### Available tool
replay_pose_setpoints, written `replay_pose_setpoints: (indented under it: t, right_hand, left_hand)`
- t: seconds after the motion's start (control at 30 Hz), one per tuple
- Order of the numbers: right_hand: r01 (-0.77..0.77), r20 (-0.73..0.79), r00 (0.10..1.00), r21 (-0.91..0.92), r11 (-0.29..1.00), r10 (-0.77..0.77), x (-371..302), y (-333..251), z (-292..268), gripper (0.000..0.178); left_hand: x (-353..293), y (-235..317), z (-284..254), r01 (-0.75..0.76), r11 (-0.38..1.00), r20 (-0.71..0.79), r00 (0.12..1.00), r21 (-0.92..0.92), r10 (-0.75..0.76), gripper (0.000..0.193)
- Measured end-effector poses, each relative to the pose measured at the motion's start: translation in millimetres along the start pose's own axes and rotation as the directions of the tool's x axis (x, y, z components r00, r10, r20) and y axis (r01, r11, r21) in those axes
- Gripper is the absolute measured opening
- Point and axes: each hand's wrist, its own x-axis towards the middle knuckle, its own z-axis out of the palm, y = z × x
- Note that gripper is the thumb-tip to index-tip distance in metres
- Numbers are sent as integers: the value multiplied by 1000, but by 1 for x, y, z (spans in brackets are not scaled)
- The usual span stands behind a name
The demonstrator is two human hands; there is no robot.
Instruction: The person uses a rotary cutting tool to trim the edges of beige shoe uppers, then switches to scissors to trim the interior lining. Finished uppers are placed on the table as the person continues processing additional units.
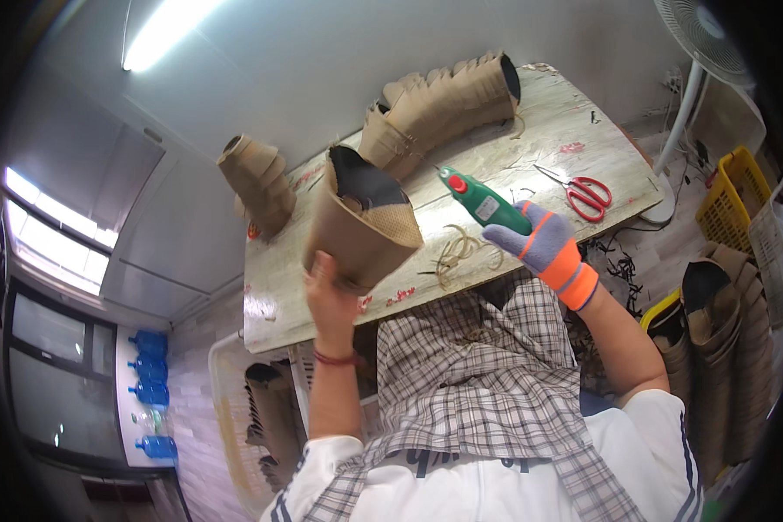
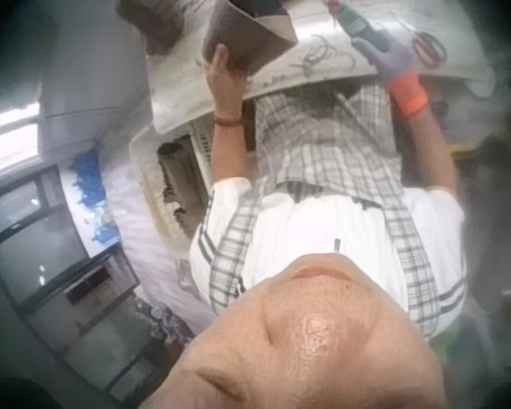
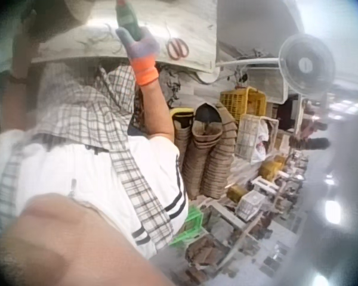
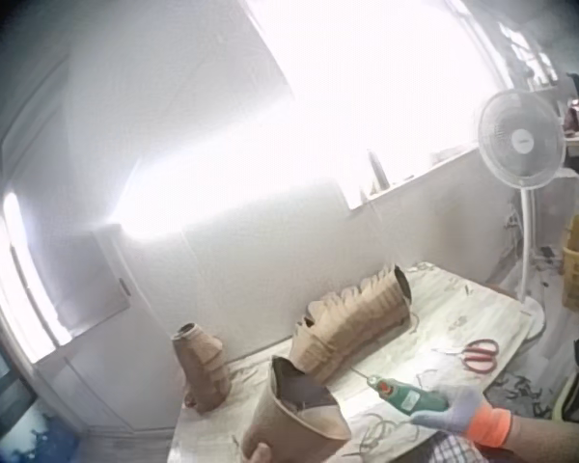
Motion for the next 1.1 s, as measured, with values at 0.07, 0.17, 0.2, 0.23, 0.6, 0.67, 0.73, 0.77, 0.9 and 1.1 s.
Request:
replay_pose_setpoints:
  t: [0.07,0.17,0.2,0.23,0.6,0.67,0.73,0.77,0.9,1.1]
  right_hand:
    - [90,-17,995,-152,984,-94,-8,5,0,50]
    - [238,29,970,-271,933,-239,-16,10,2,51]
    - [276,49,960,-295,915,-274,-18,14,4,51]
    - [401,46,908,-393,828,-417,-17,17,6,50]
    - [482,195,876,-393,783,-442,-15,12,5,48]
    - [490,213,872,-366,791,-441,-16,11,6,48]
    - [474,223,880,-337,814,-420,-18,5,5,48]
    - [465,229,883,-322,825,-409,-18,2,4,48]
    - [499,233,863,-251,829,-449,-18,0,5,47]
    - [425,321,876,-166,890,-359,-19,1,19,51]
  left_hand:
    - [12,33,2,96,995,26,995,-28,-95,41]
    - [42,34,-56,212,905,137,975,-370,-172,37]
    - [46,32,-64,242,885,142,969,-398,-201,35]
    - [48,31,-71,271,863,150,962,-426,-228,34]
    - [39,12,-71,299,811,119,953,-503,-277,40]
    - [41,7,-80,301,810,168,954,-504,-250,41]
    - [40,6,-70,316,777,220,948,-544,-231,42]
    - [40,4,-70,321,780,234,945,-538,-228,43]
    - [41,4,-72,342,751,246,938,-564,-243,43]
    - [38,4,-64,326,833,62,940,-447,-335,39]
